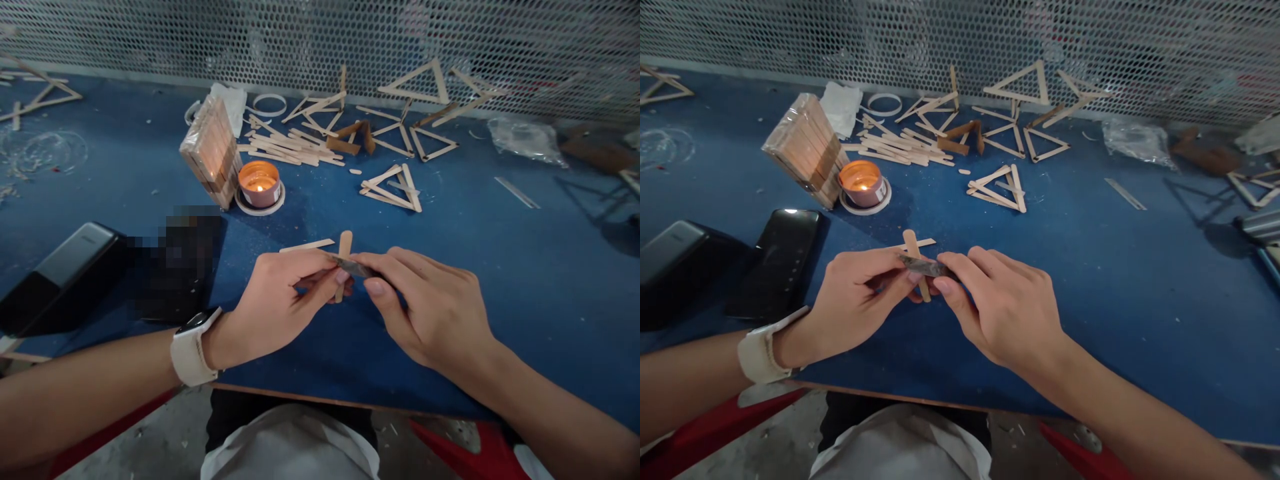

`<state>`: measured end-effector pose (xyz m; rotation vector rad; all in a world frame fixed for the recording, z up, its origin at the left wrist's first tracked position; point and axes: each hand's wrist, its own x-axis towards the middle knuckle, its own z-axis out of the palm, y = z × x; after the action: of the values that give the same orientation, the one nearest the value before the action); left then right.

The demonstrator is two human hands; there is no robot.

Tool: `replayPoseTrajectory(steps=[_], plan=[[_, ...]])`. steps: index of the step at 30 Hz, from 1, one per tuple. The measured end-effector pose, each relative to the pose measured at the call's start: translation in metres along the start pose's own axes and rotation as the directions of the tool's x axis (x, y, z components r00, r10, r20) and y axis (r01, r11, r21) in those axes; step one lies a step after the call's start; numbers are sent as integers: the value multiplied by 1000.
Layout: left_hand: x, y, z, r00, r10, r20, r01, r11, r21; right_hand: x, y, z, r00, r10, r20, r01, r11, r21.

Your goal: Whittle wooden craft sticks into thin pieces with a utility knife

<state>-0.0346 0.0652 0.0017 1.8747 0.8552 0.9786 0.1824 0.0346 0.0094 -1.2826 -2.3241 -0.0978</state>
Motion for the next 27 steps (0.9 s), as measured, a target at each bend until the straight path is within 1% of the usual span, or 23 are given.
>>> replayPoseTrajectory(steps=[4,7,10,13,17,19,24,27], plan=[[0,0,-2,999,40,3,-40,998,50,1,0,0,1000,1,19,-2,1000,17],[-2,0,-2,994,113,10,-113,989,92,0,0,0,999,-2,40,0,999,47],[-4,1,-2,981,193,21,-194,972,135,-1,1,1,999,-23,44,20,996,83],[-5,0,-2,969,244,28,-244,953,180,-3,2,1,998,-41,41,37,995,92],[-6,-2,-1,951,310,19,-306,924,231,-3,2,2,999,-35,36,31,995,91],[-7,-3,0,946,325,19,-319,915,247,-3,2,3,999,-29,44,25,996,85],[-9,-7,1,950,311,39,-309,910,275,-3,2,7,998,-16,63,11,997,77],[-10,-9,4,940,336,56,-338,902,268,-4,0,8,998,-29,59,24,997,74]])
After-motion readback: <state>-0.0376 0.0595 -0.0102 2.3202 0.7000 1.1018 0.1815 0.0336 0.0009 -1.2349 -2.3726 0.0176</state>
